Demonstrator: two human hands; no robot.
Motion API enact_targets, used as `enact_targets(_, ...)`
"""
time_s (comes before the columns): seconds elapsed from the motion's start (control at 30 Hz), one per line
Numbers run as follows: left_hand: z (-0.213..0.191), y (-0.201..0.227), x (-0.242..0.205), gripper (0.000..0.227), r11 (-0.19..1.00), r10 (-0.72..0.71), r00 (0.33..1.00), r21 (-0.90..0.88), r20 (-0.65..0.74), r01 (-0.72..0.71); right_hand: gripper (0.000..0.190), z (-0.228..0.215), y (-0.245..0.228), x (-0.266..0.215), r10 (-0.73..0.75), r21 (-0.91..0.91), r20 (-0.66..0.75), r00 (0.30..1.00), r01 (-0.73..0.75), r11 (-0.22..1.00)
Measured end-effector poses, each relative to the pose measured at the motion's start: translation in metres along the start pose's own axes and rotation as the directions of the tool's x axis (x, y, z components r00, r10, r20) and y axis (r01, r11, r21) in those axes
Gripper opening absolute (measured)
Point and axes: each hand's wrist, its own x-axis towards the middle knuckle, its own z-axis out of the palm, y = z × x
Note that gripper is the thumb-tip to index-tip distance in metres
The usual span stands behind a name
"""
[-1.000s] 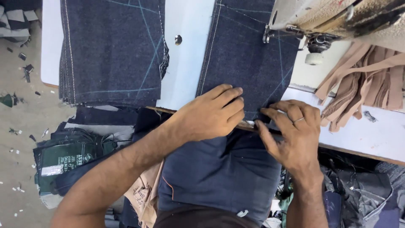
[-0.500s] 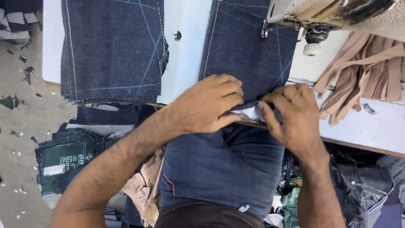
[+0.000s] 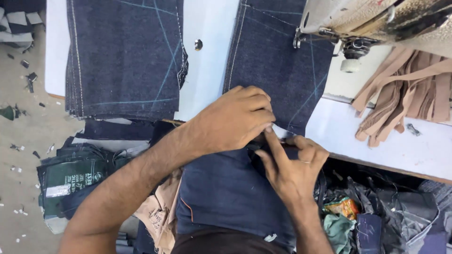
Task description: Stitching pieces of denim fabric using an industrial sewing machine.
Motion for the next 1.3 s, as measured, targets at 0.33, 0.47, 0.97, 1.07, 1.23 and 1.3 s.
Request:
enact_targets(0.33,-0.001,-0.001,0.0,0.018,0.951,0.132,0.99,0.276,0.053,-0.142,0.041,0.014,0.003,-0.007,0.01,-0.182,0.027,1.0,-0.005,0.983)
enact_targets(0.47,0.01,-0.013,-0.009,0.022,0.972,0.113,0.993,0.203,0.046,-0.12,0.038,0.015,0.005,-0.009,0.008,-0.193,0.008,1.0,-0.006,0.981)
enact_targets(0.97,0.013,-0.022,-0.015,0.025,0.896,0.175,0.973,0.386,0.151,-0.221,0.031,0.017,0.011,-0.005,-0.064,-0.185,-0.094,0.993,0.046,0.982)
enact_targets(1.07,0.017,-0.031,-0.024,0.031,0.878,0.226,0.965,0.4,0.135,-0.261,0.033,0.018,0.024,-0.017,-0.037,-0.028,-0.076,0.996,0.035,0.999)
enact_targets(1.23,0.026,-0.035,-0.028,0.031,0.895,0.253,0.965,0.362,0.071,-0.261,0.038,0.004,0.024,0.0,-0.042,-0.069,-0.062,0.997,0.037,0.997)
enact_targets(1.3,0.029,-0.033,-0.026,0.032,0.89,0.259,0.964,0.375,0.052,-0.26,0.043,-0.003,0.027,0.013,-0.066,-0.182,-0.021,0.998,0.061,0.981)
